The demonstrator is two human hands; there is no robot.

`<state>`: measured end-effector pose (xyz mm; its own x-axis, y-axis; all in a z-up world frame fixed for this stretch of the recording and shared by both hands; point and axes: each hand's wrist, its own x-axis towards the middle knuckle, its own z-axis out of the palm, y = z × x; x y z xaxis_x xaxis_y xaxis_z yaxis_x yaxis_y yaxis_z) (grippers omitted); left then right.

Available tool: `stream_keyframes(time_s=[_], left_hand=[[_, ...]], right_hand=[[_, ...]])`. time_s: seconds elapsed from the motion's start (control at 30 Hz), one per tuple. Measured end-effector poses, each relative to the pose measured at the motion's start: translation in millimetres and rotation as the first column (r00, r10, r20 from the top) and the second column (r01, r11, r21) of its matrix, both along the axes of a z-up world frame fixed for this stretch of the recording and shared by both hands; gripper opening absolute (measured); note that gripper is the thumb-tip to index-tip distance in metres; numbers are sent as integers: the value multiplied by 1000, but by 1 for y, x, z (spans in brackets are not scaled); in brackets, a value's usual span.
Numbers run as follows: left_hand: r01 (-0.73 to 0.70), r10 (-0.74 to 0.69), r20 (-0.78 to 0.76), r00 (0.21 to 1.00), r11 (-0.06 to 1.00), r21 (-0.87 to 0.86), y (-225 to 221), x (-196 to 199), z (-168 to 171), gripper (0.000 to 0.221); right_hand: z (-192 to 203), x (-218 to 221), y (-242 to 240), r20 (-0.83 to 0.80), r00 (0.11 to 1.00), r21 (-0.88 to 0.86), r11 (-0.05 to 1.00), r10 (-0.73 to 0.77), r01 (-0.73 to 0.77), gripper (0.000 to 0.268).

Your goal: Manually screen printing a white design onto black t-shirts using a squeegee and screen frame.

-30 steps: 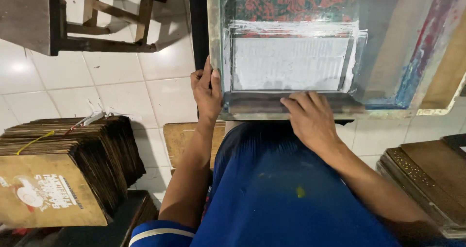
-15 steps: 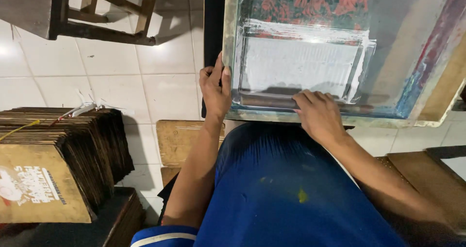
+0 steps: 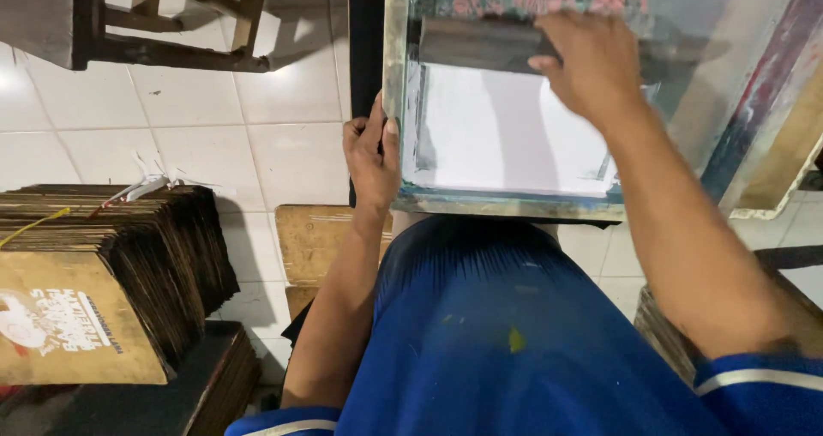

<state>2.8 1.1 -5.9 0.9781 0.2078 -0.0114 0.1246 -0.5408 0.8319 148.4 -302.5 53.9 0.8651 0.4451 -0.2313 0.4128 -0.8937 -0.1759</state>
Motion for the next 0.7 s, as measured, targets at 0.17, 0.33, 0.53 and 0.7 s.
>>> stream_keyframes(time_s=[0.17,0.33,0.53,0.7], left_hand=[[5,-3,79,997,1000,-21,4,-5,-6,43],[-4,6,95,995,1000,-18,3,1,-4,43],[-27,30,106,994,999,-25,3,-2,-12,41],[-25,28,90,996,999,-35,2,-6,-19,42]], right_hand=[[22,-130,46,379,922,153,988,-78,20,18],[-4,-99,12,123,986,165,982,-109,88,33],[-14,-77,11,285,957,134,991,-52,13,41],[-2,-150,30,378,923,130,991,-76,28,19]])
